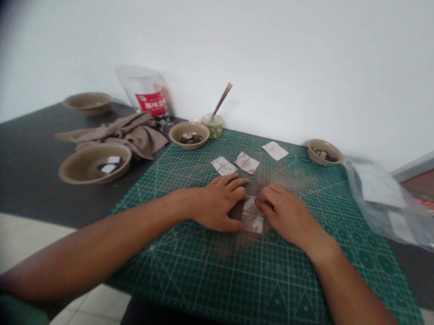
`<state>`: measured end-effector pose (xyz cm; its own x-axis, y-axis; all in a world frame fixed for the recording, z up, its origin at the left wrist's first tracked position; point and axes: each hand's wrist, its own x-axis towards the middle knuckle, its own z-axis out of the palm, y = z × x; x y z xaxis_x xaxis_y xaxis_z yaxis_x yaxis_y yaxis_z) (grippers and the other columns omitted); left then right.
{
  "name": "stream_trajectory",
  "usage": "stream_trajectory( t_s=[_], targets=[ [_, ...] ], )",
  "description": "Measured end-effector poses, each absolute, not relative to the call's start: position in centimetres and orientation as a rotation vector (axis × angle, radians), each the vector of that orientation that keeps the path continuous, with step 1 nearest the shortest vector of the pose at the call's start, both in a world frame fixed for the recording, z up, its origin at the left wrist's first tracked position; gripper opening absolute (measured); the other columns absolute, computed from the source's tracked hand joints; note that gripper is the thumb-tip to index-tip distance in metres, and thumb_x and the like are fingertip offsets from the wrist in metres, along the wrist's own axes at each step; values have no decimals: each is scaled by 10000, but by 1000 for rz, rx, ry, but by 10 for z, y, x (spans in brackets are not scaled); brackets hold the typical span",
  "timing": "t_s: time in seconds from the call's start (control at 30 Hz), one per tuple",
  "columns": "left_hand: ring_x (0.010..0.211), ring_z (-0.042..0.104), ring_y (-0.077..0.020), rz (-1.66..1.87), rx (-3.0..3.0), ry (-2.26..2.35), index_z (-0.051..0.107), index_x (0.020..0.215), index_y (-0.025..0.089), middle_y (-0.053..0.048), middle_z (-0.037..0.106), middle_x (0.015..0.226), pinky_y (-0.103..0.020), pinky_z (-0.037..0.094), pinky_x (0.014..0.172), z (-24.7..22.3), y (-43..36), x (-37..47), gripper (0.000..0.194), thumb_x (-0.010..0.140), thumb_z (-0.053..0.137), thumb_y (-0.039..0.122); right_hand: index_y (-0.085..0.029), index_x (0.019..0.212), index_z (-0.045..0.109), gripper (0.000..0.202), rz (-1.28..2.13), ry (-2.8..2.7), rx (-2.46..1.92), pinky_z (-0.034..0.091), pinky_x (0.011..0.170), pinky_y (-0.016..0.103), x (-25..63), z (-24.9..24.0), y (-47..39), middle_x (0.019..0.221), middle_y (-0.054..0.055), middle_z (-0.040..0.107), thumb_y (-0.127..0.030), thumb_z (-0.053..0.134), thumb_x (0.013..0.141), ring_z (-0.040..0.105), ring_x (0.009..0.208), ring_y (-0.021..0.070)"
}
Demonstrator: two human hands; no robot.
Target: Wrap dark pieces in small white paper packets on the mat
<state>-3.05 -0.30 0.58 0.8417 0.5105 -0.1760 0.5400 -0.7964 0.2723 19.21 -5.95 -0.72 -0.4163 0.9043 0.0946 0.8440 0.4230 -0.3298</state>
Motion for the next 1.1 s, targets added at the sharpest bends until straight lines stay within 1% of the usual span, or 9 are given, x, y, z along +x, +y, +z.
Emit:
stream_trajectory(
  t_s=[0.13,0.33,0.43,0.5,0.6,0.7,0.77,0.9,1.1],
  targets=[
    [1521,156,-421,-108,2696,777,451,1420,169,-158,214,1657,-556,214,1201,4,-2,-31,785,829,541,678,-221,911,625,128,542,-2498,-1350,479,805,341,187,-5,-64,983,42,648,-192,518,976,614,917,196],
    [1523,137,-425,-136,2694,796,478,1380,164,-163,211,1655,-565,194,1207,6,-3,-31,737,832,557,651,-211,874,615,125,347,-2442,-1547,455,746,350,196,-1,-61,904,40,630,-234,539,970,602,828,203],
    [1522,135,-430,-148,2696,789,444,1415,156,-166,206,1656,-565,204,1204,7,-3,-30,782,829,552,662,-214,848,603,134,474,-2543,-1440,451,730,323,193,2,-67,897,28,627,-216,543,969,600,831,186],
    [1522,137,-427,-149,2701,785,431,1425,160,-163,208,1656,-560,208,1204,8,-3,-31,787,829,552,659,-222,895,616,120,555,-2573,-1340,460,762,316,189,1,-70,948,25,643,-187,529,971,609,875,179],
    [1524,138,-424,-140,2695,788,459,1394,160,-169,204,1657,-553,204,1206,8,-4,-31,746,829,568,636,-223,946,617,115,455,-2522,-1391,466,797,340,188,-2,-67,999,41,647,-194,511,979,613,902,193],
    [1525,134,-428,-134,2688,796,477,1371,160,-169,204,1657,-553,206,1203,8,-4,-31,721,832,572,629,-215,874,589,121,284,-2462,-1524,457,750,351,193,-3,-64,915,44,625,-235,529,976,598,832,201],
    [1525,136,-425,-130,2687,795,467,1381,168,-162,206,1658,-552,213,1199,7,-3,-31,732,829,569,639,-216,850,580,133,326,-2495,-1481,456,734,342,193,-3,-64,895,39,618,-234,537,974,594,824,197],
    [1522,151,-420,-104,2693,780,469,1376,170,-165,218,1654,-556,214,1198,6,-3,-31,738,828,563,656,-220,928,600,114,486,-2513,-1353,471,793,339,186,-5,-66,996,42,637,-190,505,982,612,908,192],
    [1523,138,-420,-113,2685,791,442,1410,180,-147,206,1661,-563,207,1197,6,-3,-30,769,817,571,654,-213,896,604,97,315,-2425,-1529,459,764,358,190,-7,-64,923,43,624,-216,537,966,604,834,205]
  ],
)
